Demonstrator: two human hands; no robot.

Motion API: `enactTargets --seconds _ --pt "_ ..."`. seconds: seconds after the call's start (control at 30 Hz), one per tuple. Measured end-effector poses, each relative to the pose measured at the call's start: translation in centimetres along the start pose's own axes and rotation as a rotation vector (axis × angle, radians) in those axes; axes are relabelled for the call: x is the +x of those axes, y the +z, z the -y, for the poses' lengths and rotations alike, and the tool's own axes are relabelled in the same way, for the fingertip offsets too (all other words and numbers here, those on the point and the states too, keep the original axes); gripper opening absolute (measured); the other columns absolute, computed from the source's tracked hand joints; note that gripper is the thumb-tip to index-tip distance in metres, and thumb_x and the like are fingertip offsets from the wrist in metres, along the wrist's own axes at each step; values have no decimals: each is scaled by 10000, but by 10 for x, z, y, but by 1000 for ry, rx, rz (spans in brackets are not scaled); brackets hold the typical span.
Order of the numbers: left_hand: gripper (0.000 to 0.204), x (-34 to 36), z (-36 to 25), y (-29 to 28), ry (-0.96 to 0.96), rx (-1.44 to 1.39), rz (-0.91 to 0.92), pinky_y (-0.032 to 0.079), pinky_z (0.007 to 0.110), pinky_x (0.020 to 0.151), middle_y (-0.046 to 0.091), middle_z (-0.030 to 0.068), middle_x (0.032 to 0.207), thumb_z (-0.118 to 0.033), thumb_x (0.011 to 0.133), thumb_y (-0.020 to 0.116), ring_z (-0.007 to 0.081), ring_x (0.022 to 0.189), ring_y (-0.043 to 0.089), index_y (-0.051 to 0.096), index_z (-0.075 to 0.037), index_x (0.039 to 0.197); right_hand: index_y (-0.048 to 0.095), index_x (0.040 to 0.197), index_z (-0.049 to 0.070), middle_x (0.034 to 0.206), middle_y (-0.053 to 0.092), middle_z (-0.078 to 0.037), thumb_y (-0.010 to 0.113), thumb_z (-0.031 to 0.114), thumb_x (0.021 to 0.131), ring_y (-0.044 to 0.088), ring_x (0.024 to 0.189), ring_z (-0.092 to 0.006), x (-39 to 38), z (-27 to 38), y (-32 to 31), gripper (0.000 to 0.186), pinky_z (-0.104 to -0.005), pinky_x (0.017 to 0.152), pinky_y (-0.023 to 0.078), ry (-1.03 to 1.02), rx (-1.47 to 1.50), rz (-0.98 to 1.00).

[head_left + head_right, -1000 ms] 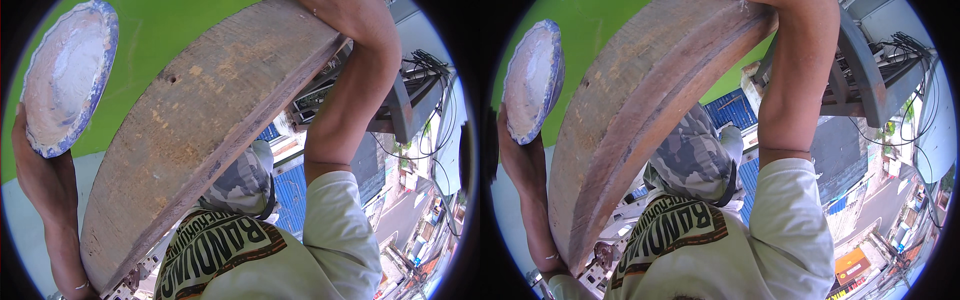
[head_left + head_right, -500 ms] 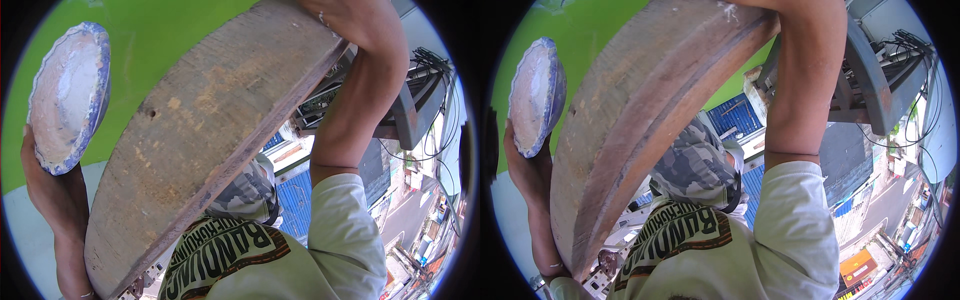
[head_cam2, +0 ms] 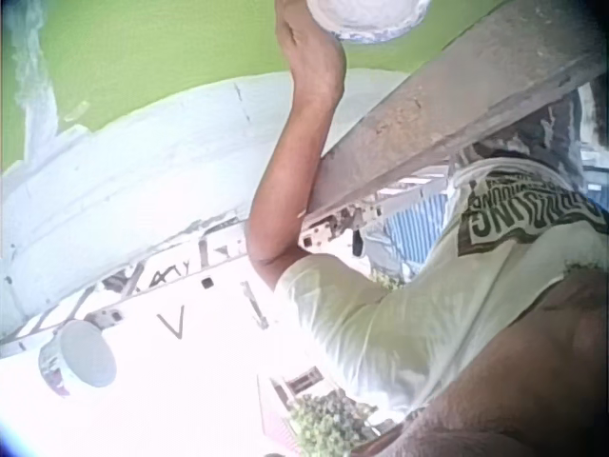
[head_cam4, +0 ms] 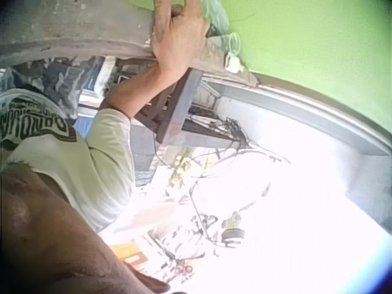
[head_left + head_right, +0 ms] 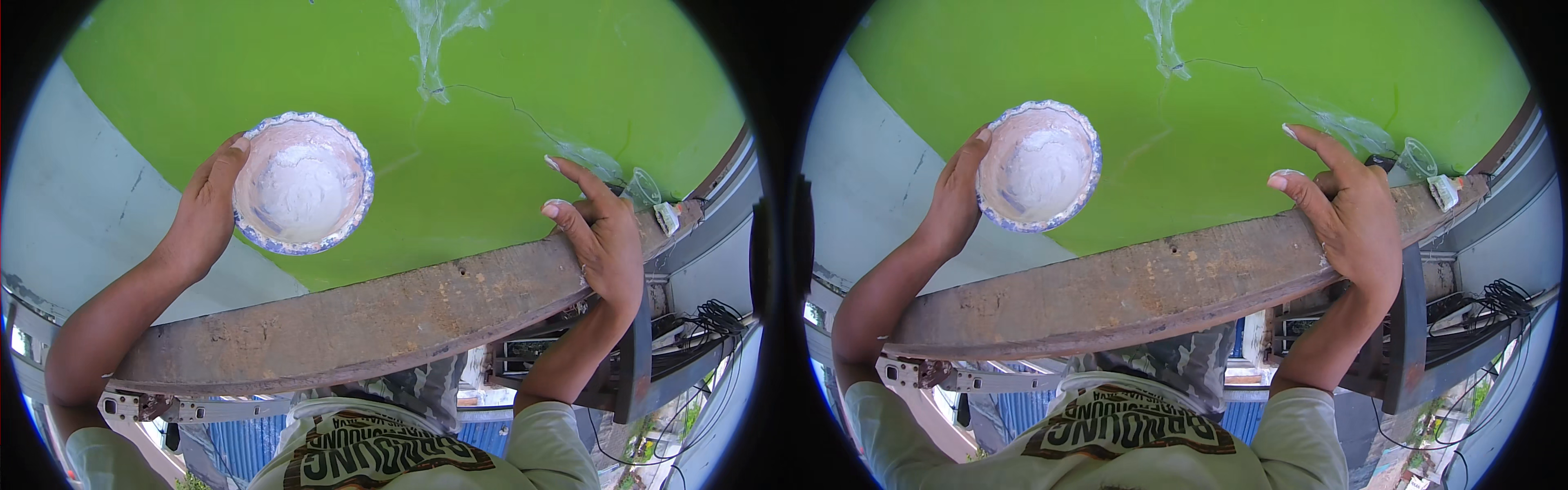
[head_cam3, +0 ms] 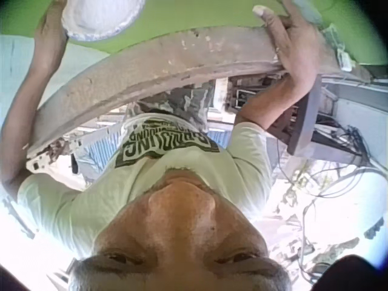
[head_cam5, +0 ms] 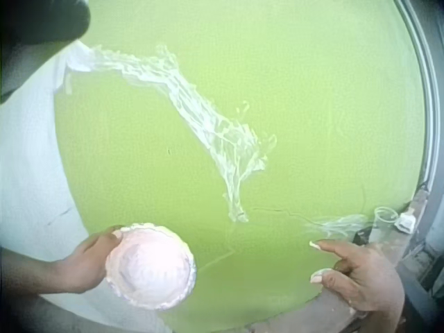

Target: The person applies filler from a small container onto cracks in a wall by hand, spreading and smoothing the paste along the surface.

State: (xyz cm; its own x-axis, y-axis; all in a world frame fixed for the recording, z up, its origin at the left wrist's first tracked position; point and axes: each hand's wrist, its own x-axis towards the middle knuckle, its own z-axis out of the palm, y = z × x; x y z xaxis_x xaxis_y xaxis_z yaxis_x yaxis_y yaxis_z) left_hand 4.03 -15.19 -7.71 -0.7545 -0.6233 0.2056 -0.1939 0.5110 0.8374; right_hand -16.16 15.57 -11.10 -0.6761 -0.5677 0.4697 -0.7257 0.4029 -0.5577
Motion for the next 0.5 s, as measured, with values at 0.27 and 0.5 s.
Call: enactTargets --seconds 0.27,0.5 --pt "630 10 14 -7 -214 -209 21 422 363 1071 546 172 1359 -433 1056 347 234 1266 536 380 46 1463 646 1243 54 478 485 -129 744 292 875 406 430 -247 -1 -56 3 449 -330 540 391 1 -28 11" --pt "666 -1 17 -16 -188 -133 -37 406 352 1063 585 198 1299 -457 1041 329 256 1226 540 420 72 1435 650 1225 58 498 512 -137 746 279 872 443 437 -298 4 -53 4 428 -346 558 402 5 -102 13"
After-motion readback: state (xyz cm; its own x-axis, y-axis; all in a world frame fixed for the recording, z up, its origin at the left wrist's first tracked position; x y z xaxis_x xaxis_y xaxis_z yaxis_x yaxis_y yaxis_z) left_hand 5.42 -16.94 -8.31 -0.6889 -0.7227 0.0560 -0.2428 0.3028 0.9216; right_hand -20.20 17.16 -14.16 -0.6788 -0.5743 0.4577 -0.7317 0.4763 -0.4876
